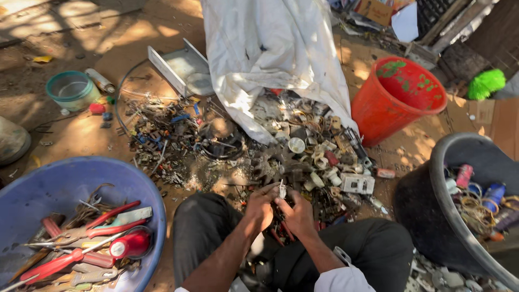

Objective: The person sits on the ground and uses pliers and a hammer to dismantle small electronic components and scrap metal. They repeatedly strike and pry apart items from a pile of debris, separating parts and discarding them into nearby buckets.

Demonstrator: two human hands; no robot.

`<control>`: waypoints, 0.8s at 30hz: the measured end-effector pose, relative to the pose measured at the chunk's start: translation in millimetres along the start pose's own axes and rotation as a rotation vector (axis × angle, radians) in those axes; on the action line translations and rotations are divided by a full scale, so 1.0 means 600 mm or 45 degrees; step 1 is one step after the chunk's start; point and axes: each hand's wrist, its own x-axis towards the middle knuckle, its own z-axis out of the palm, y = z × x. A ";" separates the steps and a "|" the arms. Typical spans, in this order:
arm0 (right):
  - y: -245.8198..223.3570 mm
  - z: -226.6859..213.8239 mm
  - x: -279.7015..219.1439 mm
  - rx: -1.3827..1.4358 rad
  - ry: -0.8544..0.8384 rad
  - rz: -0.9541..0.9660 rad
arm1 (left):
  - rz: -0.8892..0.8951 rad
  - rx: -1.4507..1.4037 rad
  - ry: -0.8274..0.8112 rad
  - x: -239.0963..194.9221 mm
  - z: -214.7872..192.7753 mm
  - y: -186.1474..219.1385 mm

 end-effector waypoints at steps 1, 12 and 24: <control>0.021 0.002 -0.011 0.023 0.053 0.016 | 0.046 0.151 0.045 -0.008 0.006 -0.011; 0.030 -0.068 -0.028 1.532 -0.422 0.551 | -0.151 -0.069 0.019 -0.059 0.035 0.032; 0.070 -0.018 -0.029 0.717 -0.296 0.345 | -0.126 -0.173 0.203 -0.060 -0.023 -0.001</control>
